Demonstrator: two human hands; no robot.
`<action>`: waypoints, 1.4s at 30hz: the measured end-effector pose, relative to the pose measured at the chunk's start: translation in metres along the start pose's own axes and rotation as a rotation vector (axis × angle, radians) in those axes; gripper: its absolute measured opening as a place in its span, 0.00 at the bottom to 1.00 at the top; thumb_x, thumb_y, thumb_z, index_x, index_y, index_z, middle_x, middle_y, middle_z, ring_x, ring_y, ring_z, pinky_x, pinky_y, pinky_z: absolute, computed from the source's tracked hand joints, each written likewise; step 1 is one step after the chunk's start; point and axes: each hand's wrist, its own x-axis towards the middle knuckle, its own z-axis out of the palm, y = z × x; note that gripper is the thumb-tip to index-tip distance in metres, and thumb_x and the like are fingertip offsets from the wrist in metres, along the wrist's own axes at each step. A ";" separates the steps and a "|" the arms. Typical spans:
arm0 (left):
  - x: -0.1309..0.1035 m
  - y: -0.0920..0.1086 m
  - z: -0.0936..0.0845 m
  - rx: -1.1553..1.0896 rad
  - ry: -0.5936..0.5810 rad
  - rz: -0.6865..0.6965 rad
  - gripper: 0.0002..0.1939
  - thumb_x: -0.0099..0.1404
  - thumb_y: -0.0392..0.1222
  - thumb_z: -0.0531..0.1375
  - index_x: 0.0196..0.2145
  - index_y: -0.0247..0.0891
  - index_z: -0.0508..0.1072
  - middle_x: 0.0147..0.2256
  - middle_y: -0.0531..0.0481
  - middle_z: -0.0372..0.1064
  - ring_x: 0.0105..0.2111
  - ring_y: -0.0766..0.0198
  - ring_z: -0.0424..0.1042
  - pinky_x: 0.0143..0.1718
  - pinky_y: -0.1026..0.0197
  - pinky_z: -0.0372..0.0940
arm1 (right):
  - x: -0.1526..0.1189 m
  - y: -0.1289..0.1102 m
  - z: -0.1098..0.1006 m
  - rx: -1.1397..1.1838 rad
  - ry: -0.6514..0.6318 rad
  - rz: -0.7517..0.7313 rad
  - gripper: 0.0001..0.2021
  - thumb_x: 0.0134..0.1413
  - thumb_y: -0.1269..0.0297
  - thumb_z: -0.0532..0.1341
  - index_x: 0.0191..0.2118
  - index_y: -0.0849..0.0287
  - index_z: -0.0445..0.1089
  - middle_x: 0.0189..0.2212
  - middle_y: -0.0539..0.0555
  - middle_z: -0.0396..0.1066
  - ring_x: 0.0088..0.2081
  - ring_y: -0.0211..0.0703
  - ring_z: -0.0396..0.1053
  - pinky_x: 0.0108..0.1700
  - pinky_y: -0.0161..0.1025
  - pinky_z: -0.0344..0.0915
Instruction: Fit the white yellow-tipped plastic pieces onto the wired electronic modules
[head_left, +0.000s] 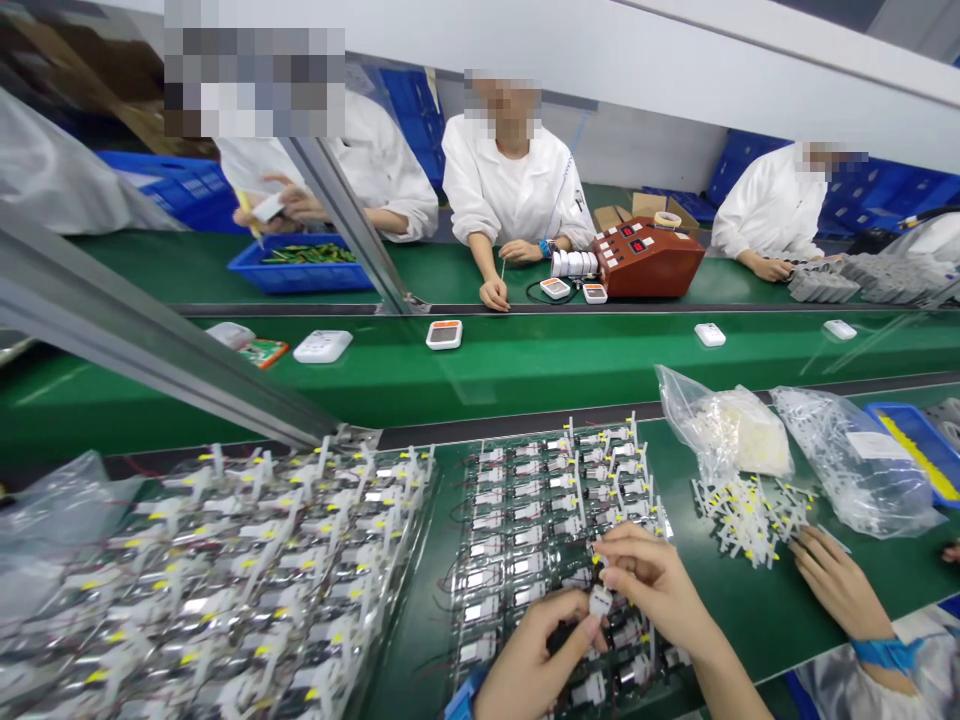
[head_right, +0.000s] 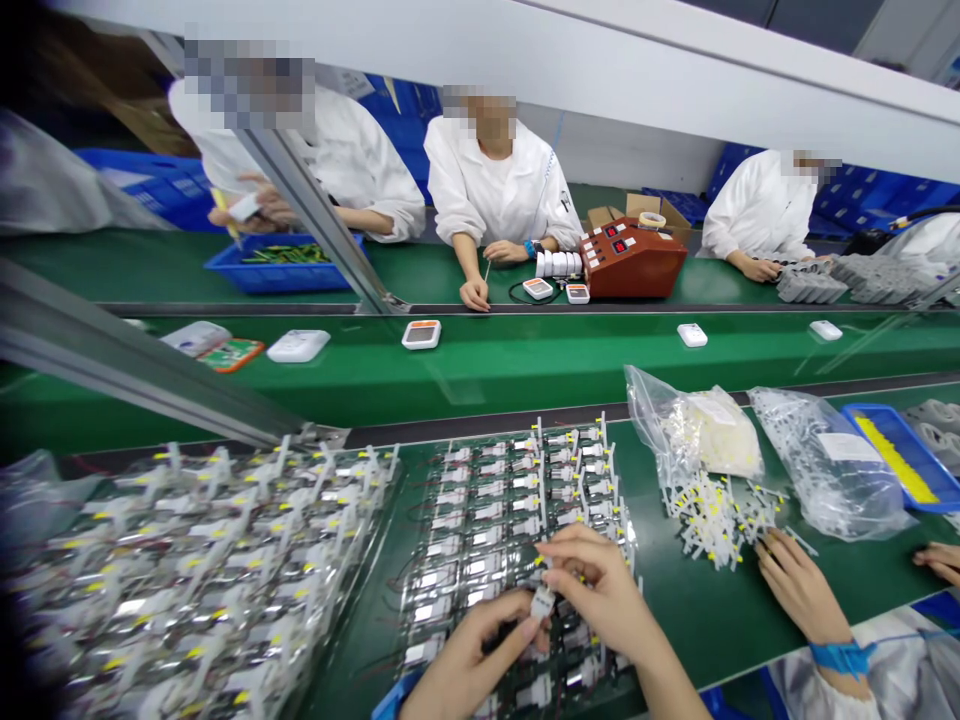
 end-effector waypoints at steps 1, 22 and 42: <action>0.000 0.000 0.000 0.007 -0.002 0.000 0.21 0.70 0.52 0.51 0.28 0.37 0.75 0.30 0.47 0.73 0.34 0.58 0.72 0.39 0.63 0.61 | 0.000 0.000 0.000 -0.004 -0.001 0.000 0.11 0.58 0.60 0.65 0.46 0.47 0.77 0.41 0.54 0.68 0.36 0.40 0.68 0.33 0.35 0.64; -0.001 -0.006 0.005 0.090 0.090 -0.026 0.18 0.70 0.51 0.49 0.25 0.39 0.63 0.25 0.54 0.61 0.30 0.63 0.65 0.35 0.63 0.58 | -0.001 -0.005 0.003 -0.196 0.018 -0.051 0.11 0.61 0.64 0.62 0.48 0.47 0.76 0.41 0.54 0.71 0.41 0.43 0.70 0.40 0.37 0.66; 0.005 -0.006 0.006 0.068 0.092 -0.050 0.19 0.69 0.53 0.48 0.25 0.39 0.61 0.24 0.55 0.58 0.28 0.63 0.61 0.32 0.63 0.55 | -0.003 0.006 0.013 -0.334 0.110 -0.091 0.08 0.61 0.67 0.60 0.42 0.53 0.76 0.37 0.53 0.73 0.38 0.42 0.72 0.40 0.37 0.67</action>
